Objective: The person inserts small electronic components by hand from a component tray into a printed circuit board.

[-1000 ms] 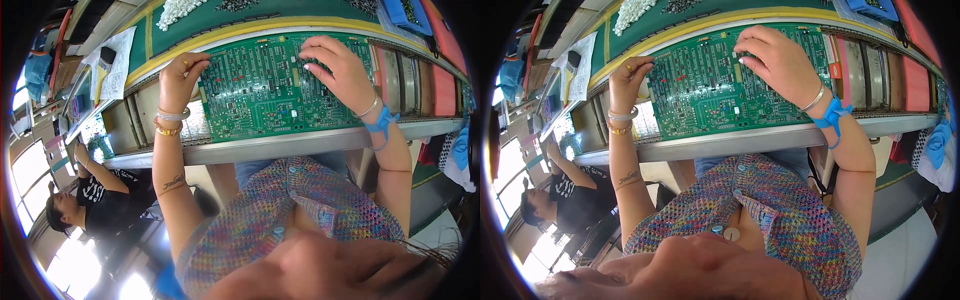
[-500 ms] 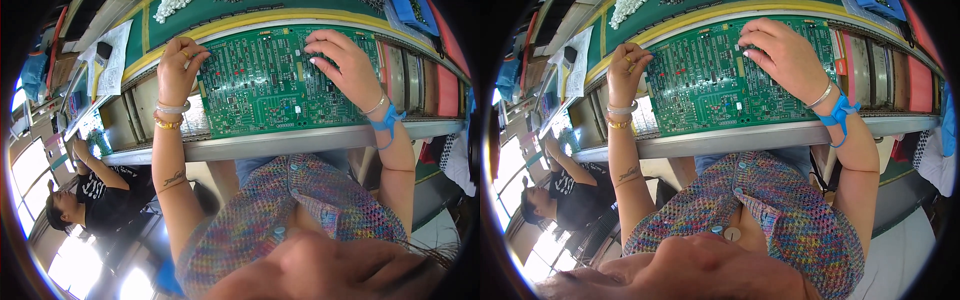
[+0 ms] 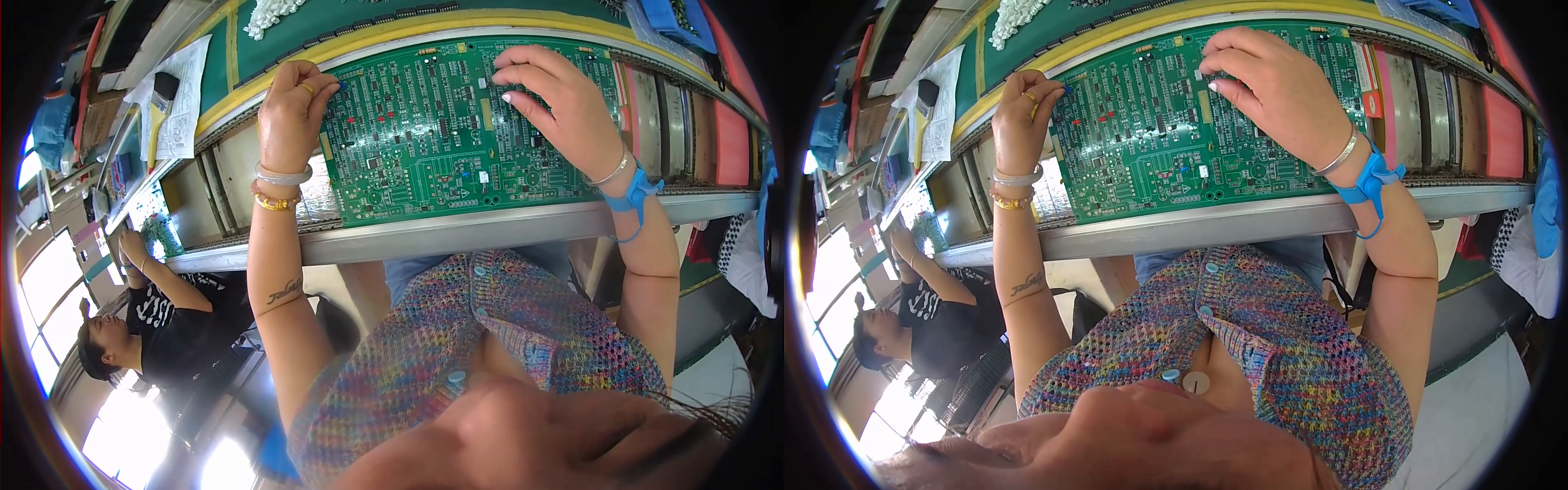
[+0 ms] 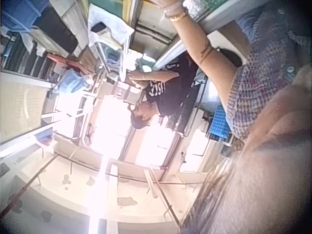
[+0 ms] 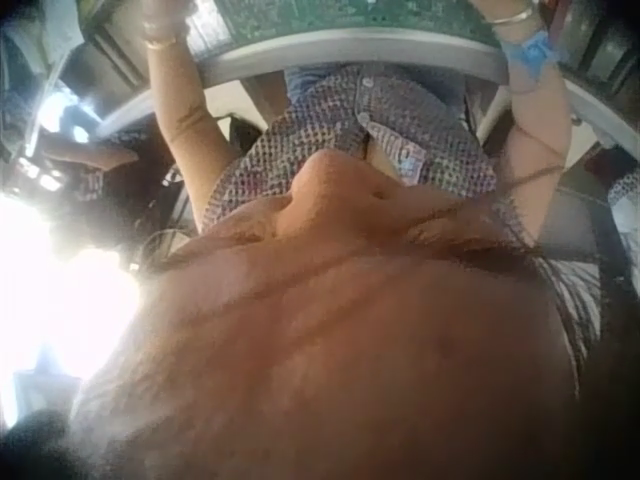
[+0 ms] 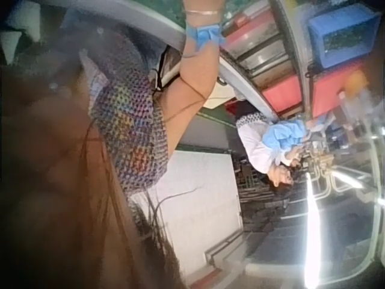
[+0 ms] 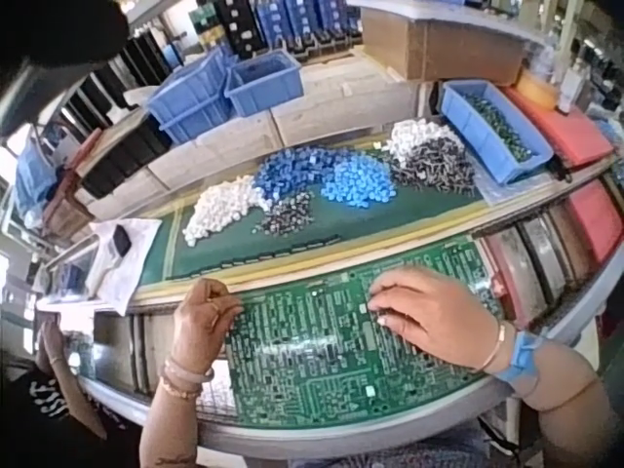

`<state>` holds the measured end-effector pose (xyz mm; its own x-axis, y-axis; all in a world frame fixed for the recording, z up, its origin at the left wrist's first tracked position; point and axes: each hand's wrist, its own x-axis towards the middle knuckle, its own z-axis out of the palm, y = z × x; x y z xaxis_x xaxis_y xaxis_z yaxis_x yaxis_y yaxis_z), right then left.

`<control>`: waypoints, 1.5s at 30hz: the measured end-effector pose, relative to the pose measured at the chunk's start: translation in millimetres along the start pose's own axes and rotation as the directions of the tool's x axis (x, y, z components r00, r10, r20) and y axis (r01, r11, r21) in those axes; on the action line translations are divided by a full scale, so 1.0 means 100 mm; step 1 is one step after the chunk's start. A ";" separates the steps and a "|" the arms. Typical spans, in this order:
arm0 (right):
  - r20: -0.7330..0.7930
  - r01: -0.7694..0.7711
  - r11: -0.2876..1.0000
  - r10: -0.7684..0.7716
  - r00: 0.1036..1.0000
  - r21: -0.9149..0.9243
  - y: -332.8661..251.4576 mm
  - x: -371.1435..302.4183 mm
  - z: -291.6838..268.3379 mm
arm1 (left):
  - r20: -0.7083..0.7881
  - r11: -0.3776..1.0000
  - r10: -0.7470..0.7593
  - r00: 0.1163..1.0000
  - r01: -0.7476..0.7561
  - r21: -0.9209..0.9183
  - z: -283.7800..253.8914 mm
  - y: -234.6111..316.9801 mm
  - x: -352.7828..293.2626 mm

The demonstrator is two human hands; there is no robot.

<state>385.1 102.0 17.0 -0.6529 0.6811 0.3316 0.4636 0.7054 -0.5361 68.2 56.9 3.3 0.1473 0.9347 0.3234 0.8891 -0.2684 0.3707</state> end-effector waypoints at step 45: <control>-0.256 0.357 0.881 -0.439 0.861 -0.310 0.98 1.33 0.16 | -0.021 1.000 -0.017 1.000 0.017 -0.004 0.03 -0.18 0.96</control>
<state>334.6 258.6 -4.0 -0.6127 0.3271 0.7194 0.3609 0.9257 -0.1136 67.9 151.8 24.6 0.1231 0.9341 0.3351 0.8899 -0.2534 0.3793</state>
